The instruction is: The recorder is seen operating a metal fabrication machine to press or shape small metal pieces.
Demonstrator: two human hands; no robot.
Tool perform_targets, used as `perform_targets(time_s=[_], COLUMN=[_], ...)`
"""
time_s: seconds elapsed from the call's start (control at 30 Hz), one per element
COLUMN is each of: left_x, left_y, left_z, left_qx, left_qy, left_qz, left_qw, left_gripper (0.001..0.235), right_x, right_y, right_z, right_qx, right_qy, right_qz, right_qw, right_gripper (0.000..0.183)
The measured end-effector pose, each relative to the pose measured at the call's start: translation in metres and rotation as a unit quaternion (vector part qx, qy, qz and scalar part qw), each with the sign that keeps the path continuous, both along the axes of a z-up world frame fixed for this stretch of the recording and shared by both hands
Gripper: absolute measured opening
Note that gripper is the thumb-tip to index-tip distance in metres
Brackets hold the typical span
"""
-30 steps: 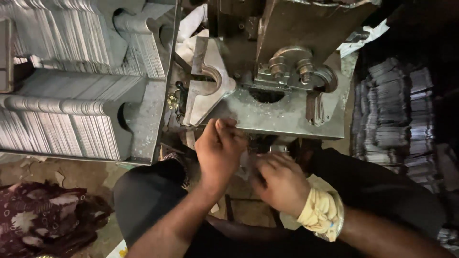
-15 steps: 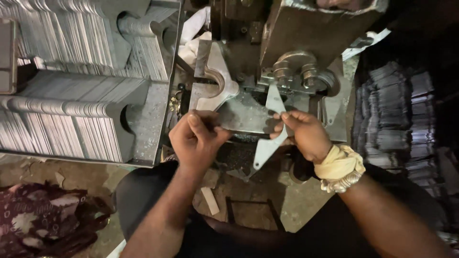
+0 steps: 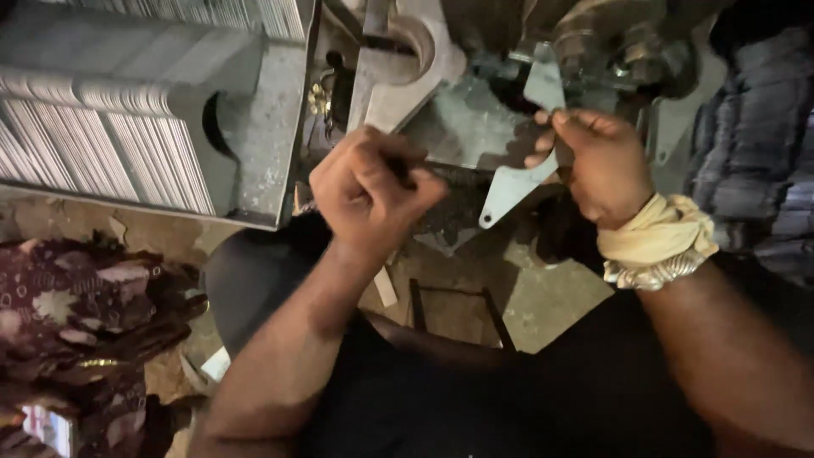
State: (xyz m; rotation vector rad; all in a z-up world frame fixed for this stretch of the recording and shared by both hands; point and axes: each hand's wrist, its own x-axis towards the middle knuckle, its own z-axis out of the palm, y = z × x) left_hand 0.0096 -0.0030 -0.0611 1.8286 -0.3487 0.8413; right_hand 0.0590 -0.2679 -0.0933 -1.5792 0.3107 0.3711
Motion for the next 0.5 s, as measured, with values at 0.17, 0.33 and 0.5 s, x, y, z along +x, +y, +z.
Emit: perform_targets(time_s=[0.17,0.33,0.5], left_x=[0.000,-0.002,-0.003], left_y=[-0.009,-0.012,-0.004], left_z=[-0.011,-0.013,-0.006], left_qx=[-0.009,0.067,0.045], left_qy=[0.019,-0.036,-0.054], left_qz=[-0.035,-0.028,-0.049], left_qw=[0.999,0.997,0.996], left_gripper=[0.014,0.014,0.018], right_x=[-0.002,-0.024,-0.052], right_y=[-0.008,-0.008,-0.024], right_z=[0.001,0.018,0.078], right_qx=[0.061,0.048,-0.184], right_qy=[-0.017,-0.020,-0.088], right_qz=[0.026,-0.005,0.017], right_qw=[0.998,0.999,0.979], right_gripper=[0.026,0.016,0.018])
